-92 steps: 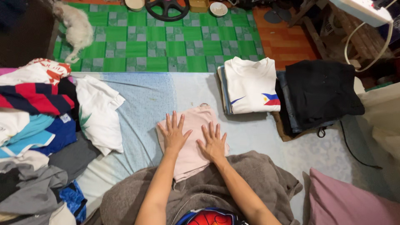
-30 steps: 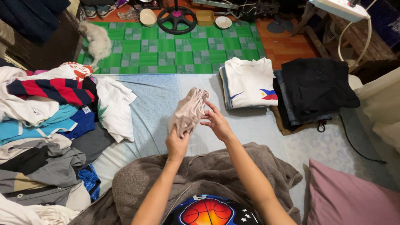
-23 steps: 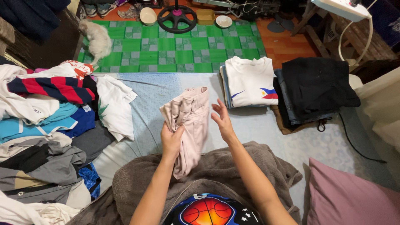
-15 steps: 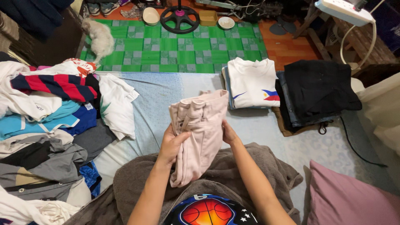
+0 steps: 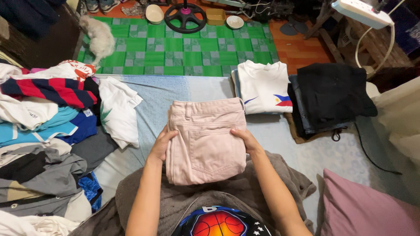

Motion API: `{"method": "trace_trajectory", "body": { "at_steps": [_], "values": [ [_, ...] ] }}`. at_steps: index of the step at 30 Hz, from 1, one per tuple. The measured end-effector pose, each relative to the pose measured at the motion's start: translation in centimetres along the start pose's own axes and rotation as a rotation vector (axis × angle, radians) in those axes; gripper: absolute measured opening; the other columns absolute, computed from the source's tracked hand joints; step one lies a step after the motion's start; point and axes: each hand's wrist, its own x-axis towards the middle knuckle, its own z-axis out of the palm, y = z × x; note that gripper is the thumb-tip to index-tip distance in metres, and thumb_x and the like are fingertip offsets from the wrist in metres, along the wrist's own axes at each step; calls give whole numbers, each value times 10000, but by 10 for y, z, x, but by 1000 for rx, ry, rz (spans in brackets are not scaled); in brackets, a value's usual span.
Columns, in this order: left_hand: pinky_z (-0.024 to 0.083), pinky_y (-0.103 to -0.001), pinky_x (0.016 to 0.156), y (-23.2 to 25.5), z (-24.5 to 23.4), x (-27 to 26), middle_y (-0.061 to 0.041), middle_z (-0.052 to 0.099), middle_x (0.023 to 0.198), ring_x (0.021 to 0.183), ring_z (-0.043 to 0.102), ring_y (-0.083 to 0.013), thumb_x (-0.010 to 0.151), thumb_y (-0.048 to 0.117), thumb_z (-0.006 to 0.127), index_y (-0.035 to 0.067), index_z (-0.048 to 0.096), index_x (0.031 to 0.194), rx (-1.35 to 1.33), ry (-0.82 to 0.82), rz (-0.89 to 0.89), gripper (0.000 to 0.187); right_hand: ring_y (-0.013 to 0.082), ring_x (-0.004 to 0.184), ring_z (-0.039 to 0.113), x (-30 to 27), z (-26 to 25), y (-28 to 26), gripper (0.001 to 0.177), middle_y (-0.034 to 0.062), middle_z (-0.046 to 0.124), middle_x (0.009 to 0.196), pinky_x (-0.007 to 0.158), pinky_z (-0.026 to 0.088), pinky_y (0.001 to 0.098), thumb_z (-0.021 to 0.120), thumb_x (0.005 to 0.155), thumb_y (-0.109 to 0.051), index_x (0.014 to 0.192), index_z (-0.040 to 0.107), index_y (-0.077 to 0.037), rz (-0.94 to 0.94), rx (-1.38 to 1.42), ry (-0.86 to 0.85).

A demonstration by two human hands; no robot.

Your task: The person folds several clean garments on a bed, including a pink pair of shorts, a white t-shirt with a cartoon graphic, and a white long-sleeve shirt. Each item is smoothed, folded into a compact rectangle, and stacked on the right side of the bed.

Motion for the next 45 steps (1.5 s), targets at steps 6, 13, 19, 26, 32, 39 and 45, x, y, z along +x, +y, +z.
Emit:
{"method": "trace_trajectory", "body": {
  "at_steps": [6, 13, 19, 26, 32, 39, 45],
  "values": [
    [547, -356, 975, -38, -39, 57, -152, 647, 1325, 1162, 648, -219, 869, 298, 759, -6, 476, 1450, 325, 108, 37, 714, 263, 1117, 692, 20, 18, -1, 654, 162, 682, 1285, 958, 575, 421, 757, 867, -227, 1419, 520, 31, -27, -71, 93],
    [511, -352, 1008, -105, -88, 101, -153, 685, 1328, 1186, 650, -242, 795, 322, 825, -1, 568, 1404, 644, 239, 214, 736, 285, 1220, 628, 55, -10, 42, 836, 155, 617, 1396, 978, 536, 444, 746, 807, -408, 1509, 441, -72, 212, -331, 200],
    [476, -437, 1040, -129, -94, 95, -234, 629, 1339, 1230, 606, -371, 823, 446, 834, -8, 542, 1396, 1009, 557, 28, 788, 242, 1313, 551, 67, -45, 73, 846, 118, 572, 1470, 1088, 454, 379, 753, 833, -375, 1538, 400, -69, 288, -552, 76],
    [448, -427, 1090, -122, -90, 92, -224, 533, 1453, 1324, 542, -334, 802, 334, 823, -19, 391, 1476, 859, 352, 15, 875, 223, 1131, 670, 77, -57, 94, 544, 123, 705, 1266, 984, 537, 361, 751, 846, -165, 1351, 628, -5, 197, -522, 138],
    [459, -396, 1091, -97, -74, 72, -131, 504, 1511, 1357, 523, -258, 810, 202, 761, 74, 277, 1569, 564, 118, -232, 909, 196, 1042, 690, 54, -43, 57, 411, 104, 735, 1165, 935, 559, 348, 717, 855, -61, 1258, 671, 10, 27, -377, 115],
    [444, -384, 1083, -68, -5, 80, -129, 507, 1526, 1346, 524, -252, 874, 192, 678, 98, 278, 1618, 233, -60, -216, 850, 258, 1043, 722, -24, -30, -35, 494, 163, 740, 1175, 917, 596, 406, 719, 836, -45, 1312, 628, 51, -141, -92, 223],
    [433, -344, 1110, -75, 115, 106, -119, 505, 1529, 1368, 519, -208, 895, 190, 694, 101, 274, 1599, 176, -309, -158, 824, 267, 1002, 744, -78, -81, -106, 484, 181, 715, 1186, 875, 612, 399, 660, 879, -72, 1341, 568, 41, -474, 101, 334]
  ]
}}
